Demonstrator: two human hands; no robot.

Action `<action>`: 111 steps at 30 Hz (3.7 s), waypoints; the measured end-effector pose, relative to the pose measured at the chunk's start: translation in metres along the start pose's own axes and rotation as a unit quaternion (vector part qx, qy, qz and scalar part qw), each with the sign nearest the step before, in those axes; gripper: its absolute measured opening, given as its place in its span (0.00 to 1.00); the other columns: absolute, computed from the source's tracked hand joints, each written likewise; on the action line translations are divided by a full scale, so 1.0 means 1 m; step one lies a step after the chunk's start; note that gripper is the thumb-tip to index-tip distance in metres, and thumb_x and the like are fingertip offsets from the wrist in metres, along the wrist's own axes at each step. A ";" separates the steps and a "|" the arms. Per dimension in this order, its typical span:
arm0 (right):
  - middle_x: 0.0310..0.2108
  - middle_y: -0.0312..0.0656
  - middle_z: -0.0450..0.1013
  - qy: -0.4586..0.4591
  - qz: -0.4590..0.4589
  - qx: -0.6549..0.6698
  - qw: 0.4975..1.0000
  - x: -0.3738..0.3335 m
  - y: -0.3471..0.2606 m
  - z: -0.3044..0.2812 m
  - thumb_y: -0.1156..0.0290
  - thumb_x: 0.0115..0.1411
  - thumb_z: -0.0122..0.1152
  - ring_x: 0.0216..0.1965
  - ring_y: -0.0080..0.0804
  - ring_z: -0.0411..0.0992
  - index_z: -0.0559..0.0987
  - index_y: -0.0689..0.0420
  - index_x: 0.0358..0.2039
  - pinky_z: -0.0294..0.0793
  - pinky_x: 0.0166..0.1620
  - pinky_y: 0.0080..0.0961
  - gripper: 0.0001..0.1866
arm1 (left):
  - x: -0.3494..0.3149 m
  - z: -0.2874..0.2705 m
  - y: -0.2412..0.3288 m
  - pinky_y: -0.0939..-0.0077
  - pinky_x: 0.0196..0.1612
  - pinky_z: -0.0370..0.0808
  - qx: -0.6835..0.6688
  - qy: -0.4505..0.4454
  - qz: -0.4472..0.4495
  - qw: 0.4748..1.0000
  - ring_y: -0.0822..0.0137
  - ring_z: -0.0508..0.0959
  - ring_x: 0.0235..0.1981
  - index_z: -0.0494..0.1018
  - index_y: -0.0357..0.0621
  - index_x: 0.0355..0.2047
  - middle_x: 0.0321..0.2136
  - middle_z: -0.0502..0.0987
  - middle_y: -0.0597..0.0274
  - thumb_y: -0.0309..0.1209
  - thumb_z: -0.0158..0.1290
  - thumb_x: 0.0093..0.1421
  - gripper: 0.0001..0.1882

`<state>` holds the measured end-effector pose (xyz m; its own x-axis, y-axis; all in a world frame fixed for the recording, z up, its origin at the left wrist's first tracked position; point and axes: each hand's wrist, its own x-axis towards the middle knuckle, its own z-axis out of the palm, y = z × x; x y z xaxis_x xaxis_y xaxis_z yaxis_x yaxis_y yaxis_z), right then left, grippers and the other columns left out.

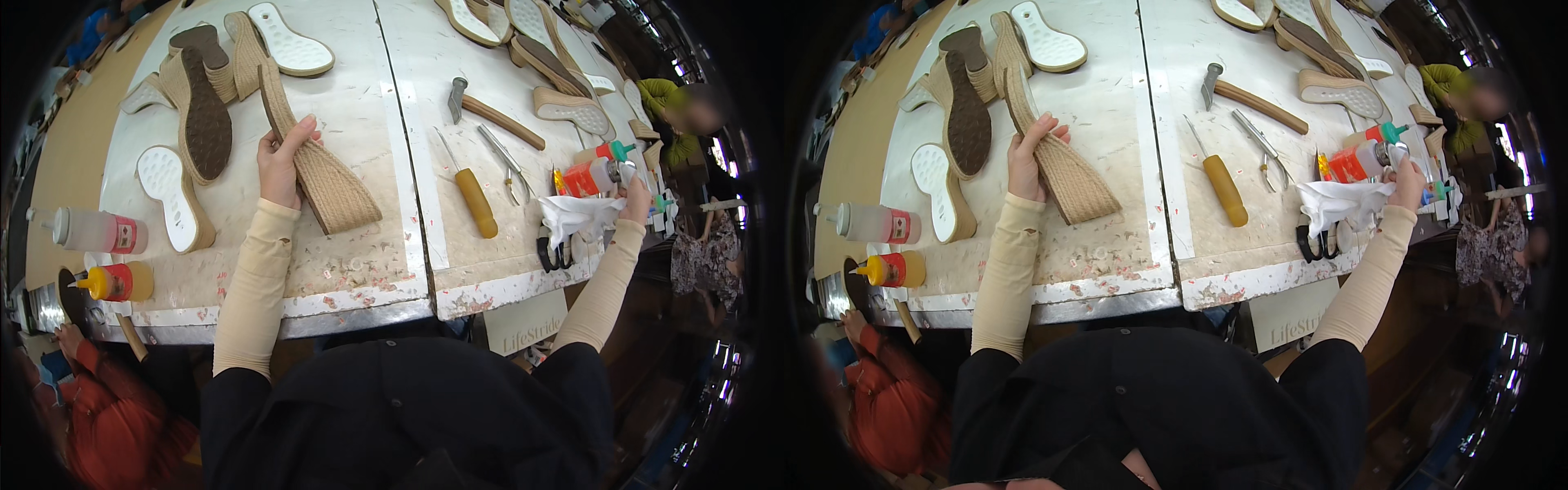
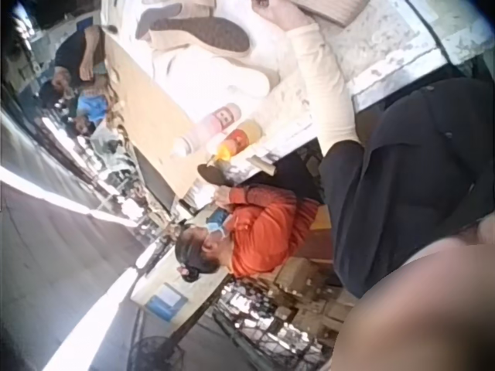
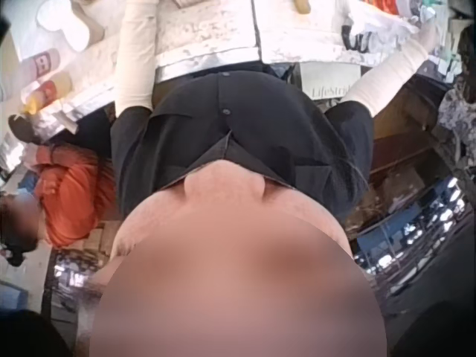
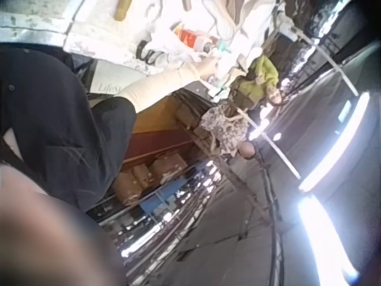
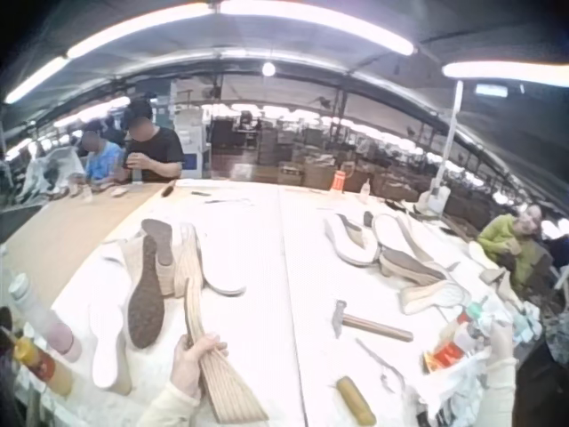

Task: The person wipes the side of a wedge shoe heel with a white cloth, then uses a pointed metal tool to scrape or clean the same area. The person repeats the wiping and scraping actions on the same shoe throughout the clip.

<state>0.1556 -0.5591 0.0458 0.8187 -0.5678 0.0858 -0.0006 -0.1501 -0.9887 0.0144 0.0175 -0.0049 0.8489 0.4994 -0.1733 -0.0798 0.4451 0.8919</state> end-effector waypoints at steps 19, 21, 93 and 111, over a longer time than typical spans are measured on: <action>0.24 0.35 0.73 -0.486 -0.041 0.060 0.871 -0.341 -0.023 0.205 0.78 0.51 0.64 0.24 0.16 0.67 0.78 0.64 0.27 0.65 0.27 0.14 0.03 | -0.006 0.000 0.003 0.76 0.24 0.77 0.063 -0.019 0.158 0.985 0.72 0.75 0.23 0.51 0.40 0.59 0.32 0.69 0.60 0.38 0.54 0.60 0.33; 0.23 0.36 0.72 -0.497 -0.048 0.045 0.865 -0.348 -0.024 0.211 0.78 0.50 0.65 0.23 0.17 0.66 0.78 0.64 0.26 0.64 0.26 0.16 0.04 | -0.007 0.001 0.003 0.76 0.24 0.77 0.064 -0.024 0.165 0.984 0.72 0.75 0.23 0.51 0.40 0.59 0.32 0.69 0.60 0.37 0.53 0.60 0.33; 0.14 0.33 0.65 -0.474 -0.063 0.060 0.876 -0.358 -0.019 0.224 0.80 0.44 0.62 0.19 0.14 0.59 0.70 0.62 0.16 0.58 0.21 0.16 0.08 | -0.021 0.005 0.013 0.78 0.30 0.75 0.003 -0.146 0.177 0.973 0.73 0.73 0.26 0.47 0.37 0.63 0.31 0.70 0.59 0.35 0.53 0.58 0.37; 0.14 0.35 0.66 -0.454 -0.047 0.064 0.888 -0.361 -0.019 0.227 0.79 0.43 0.63 0.18 0.15 0.61 0.72 0.62 0.17 0.60 0.22 0.17 0.07 | -0.022 0.006 0.012 0.78 0.29 0.76 0.002 -0.112 0.147 0.983 0.73 0.73 0.26 0.47 0.38 0.62 0.31 0.71 0.60 0.35 0.53 0.58 0.37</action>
<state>-0.0098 -0.1679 0.0055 0.9371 0.3367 0.0919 0.1107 -0.0371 -0.9932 -0.0018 0.0072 0.0124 0.8830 0.4298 0.1889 -0.3382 0.3032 0.8909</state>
